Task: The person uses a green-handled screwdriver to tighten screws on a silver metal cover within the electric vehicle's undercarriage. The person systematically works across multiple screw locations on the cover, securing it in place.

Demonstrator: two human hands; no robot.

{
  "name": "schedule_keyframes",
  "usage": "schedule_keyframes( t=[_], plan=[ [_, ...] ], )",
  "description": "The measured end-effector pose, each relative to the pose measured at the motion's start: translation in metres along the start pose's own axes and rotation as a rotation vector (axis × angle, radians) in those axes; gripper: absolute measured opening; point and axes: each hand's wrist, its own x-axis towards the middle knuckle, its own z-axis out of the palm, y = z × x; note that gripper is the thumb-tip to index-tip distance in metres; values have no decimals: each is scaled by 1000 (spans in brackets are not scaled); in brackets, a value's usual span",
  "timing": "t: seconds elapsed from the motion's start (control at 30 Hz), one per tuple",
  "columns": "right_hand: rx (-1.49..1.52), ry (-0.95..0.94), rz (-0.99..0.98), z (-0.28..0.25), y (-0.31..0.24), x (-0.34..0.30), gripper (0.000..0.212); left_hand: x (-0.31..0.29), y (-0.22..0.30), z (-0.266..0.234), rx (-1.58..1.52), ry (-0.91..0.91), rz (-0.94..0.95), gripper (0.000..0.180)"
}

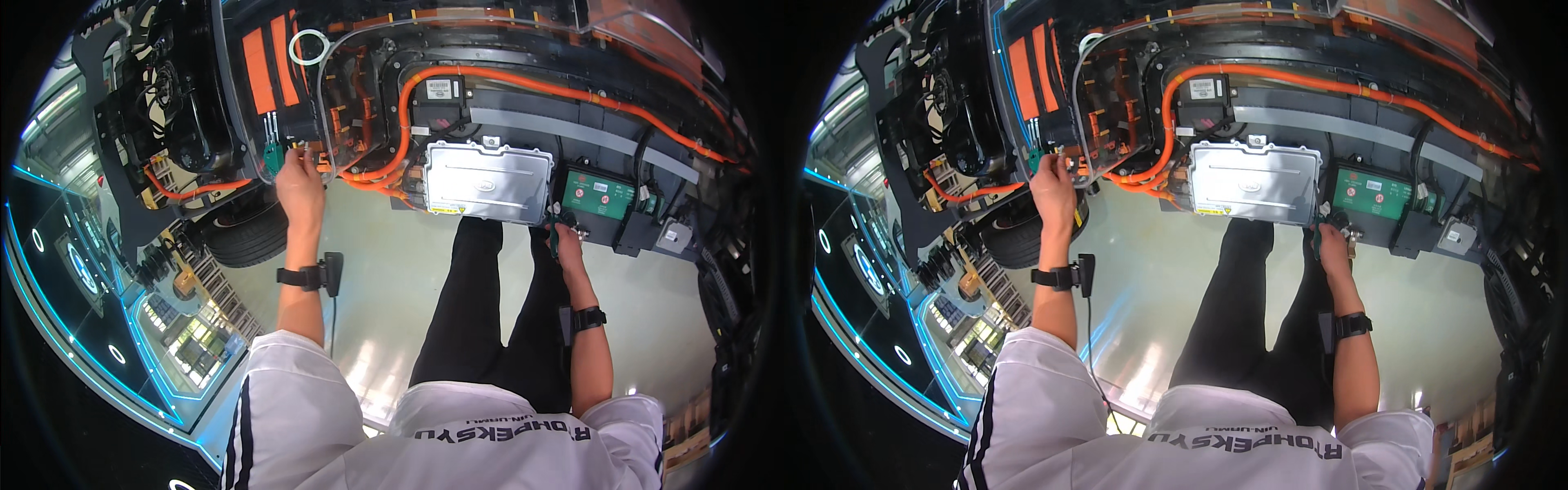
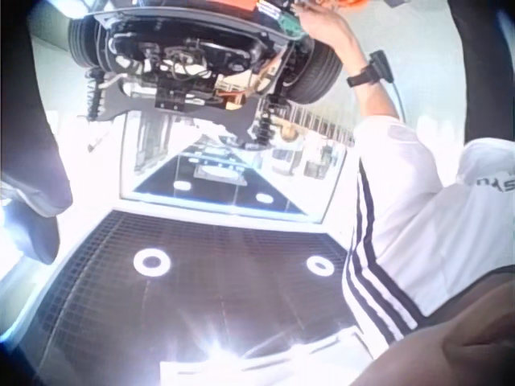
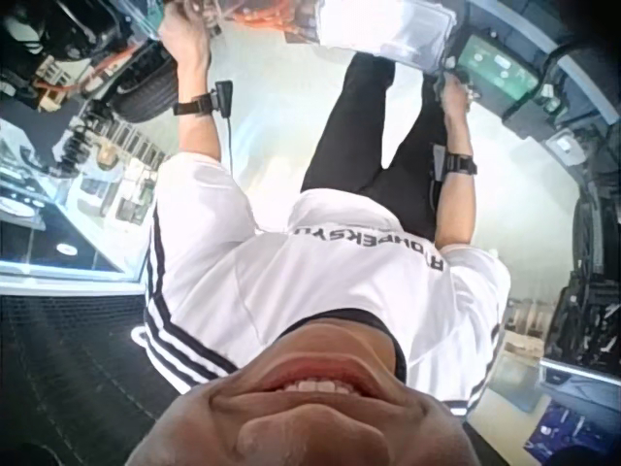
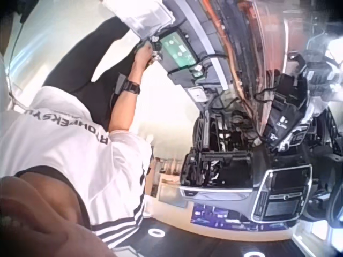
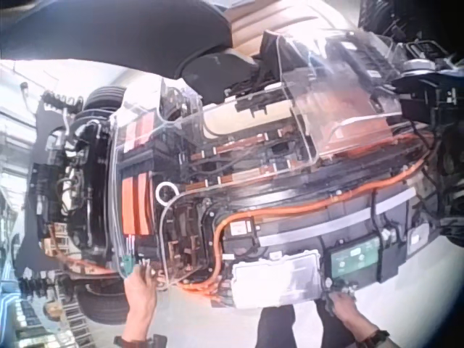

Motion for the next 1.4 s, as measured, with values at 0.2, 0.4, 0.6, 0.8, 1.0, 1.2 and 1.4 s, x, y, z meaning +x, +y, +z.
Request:
schedule_keyframes(
  t=[0.2,0.4,0.6,0.8,1.0,1.2,1.4],
  plan=[
    [-53,4,-51,27,5,-2,37,53,-37,-1,234,-82,175,21],
    [-49,20,-90,41,10,1,36,67,-35,9,309,-135,133,26],
    [-90,84,-131,56,-2,-18,37,37,14,-21,41,-29,-23,24],
    [448,-172,88,80,-40,-45,29,-85,108,77,-507,-448,3,24],
    [309,20,-108,111,-40,-6,31,-146,182,241,-1296,-1080,-675,33],
    [-145,78,-138,101,-10,32,41,-147,175,289,-1329,-1149,-761,29],
    [-291,156,-178,118,3,37,42,-144,157,294,-1275,-1155,-708,26]
  ],
)
